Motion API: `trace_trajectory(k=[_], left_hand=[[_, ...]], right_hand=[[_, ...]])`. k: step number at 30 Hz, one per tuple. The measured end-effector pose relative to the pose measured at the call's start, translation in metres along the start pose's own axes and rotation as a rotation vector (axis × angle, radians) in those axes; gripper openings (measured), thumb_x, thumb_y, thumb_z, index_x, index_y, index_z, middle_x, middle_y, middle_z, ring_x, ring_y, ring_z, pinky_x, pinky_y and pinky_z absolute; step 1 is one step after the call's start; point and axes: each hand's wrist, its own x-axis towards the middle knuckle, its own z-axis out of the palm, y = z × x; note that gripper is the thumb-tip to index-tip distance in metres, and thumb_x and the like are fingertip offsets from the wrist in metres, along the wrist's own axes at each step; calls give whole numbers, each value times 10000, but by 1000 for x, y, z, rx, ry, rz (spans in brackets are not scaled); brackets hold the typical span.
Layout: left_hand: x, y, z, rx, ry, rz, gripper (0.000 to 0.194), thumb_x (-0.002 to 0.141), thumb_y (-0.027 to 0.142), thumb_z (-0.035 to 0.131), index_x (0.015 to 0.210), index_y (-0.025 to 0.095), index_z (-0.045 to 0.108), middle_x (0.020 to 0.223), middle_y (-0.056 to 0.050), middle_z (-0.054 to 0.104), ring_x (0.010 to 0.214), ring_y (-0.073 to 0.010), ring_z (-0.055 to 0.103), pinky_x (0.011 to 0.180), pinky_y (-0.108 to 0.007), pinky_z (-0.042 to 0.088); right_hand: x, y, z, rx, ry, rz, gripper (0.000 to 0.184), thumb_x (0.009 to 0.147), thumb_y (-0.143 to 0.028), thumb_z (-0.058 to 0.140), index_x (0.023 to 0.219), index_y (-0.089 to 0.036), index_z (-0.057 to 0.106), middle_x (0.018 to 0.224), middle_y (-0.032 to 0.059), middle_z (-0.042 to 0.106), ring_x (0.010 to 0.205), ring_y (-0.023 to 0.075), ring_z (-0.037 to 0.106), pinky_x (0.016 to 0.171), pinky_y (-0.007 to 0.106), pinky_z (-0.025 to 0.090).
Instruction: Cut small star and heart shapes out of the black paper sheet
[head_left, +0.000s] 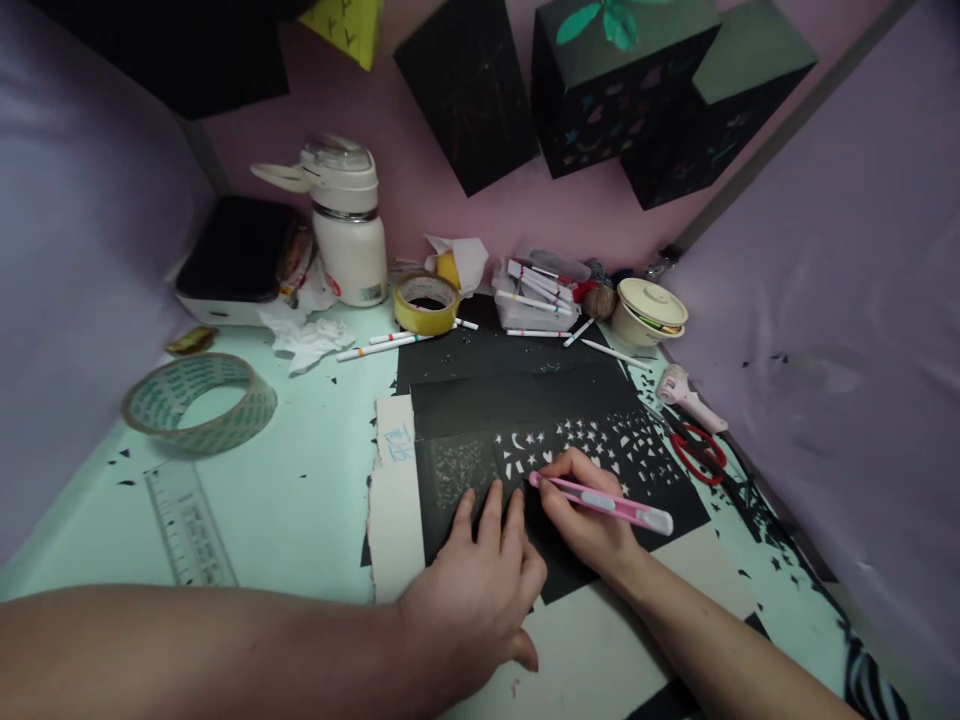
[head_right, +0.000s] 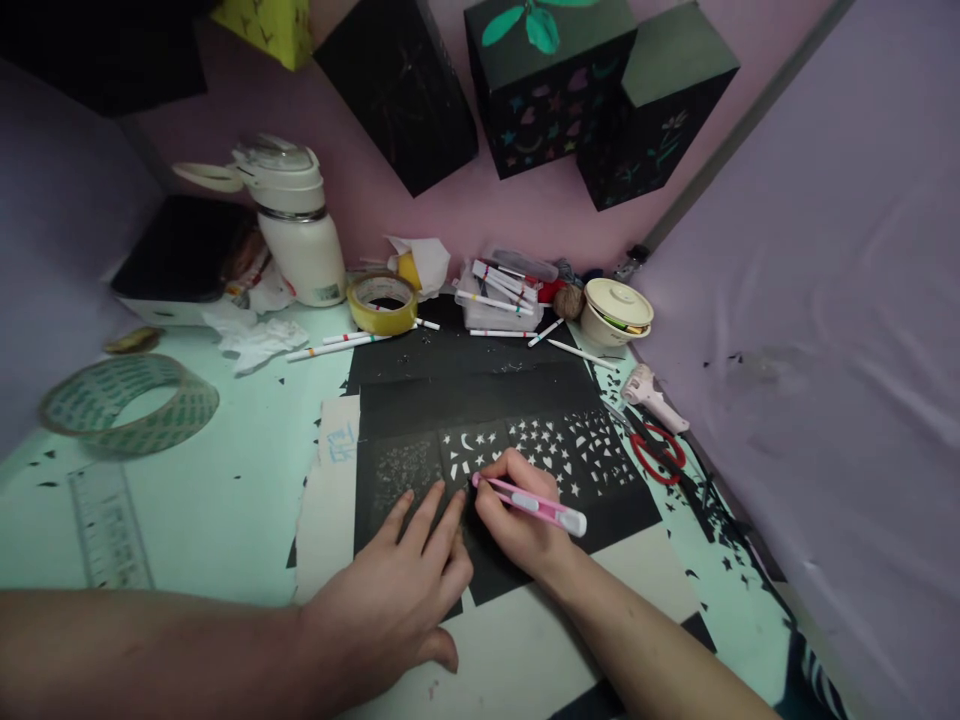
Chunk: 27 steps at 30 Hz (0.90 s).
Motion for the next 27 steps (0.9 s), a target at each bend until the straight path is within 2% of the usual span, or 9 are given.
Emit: trace_trajectory(k=[5,13,20,27], left_hand=[[0,-1,-3,-8,-36,-12,836,652,777,576,1121,88,644,1330,-280,503,1221,-448,493,917,-578,466],[0,0,-1,-3,-25,-29,941,677,789,534,1276,64,568,1337,-264,502,1211,-437,505,927,-570,460],[-1,0,0,-4,-32,-22,948,674,792,533,1263,50,580,1330,-264,509,1198,-440,514,925,-577,456],[1,0,1,-3,-8,-28,946,669,797,531,1251,53,592,1320,-252,528,1201,-431,514,922,-569,459]], right_hand=[[1,-4,-1,-12,-26,22,112,790,-181,561,684,-201,536,556,-44,504,463,101,441,459,223,352],[1,-5,-1,-1,-49,-7,112,813,-179,548,706,-206,528,573,-35,530,497,113,477,493,228,386],[-2,-3,-2,2,-74,-25,115,832,-169,533,725,-206,518,599,-34,530,496,108,463,495,228,374],[-10,-5,0,-41,-136,-26,72,863,-172,529,807,-212,508,717,-2,596,576,126,541,558,244,415]])
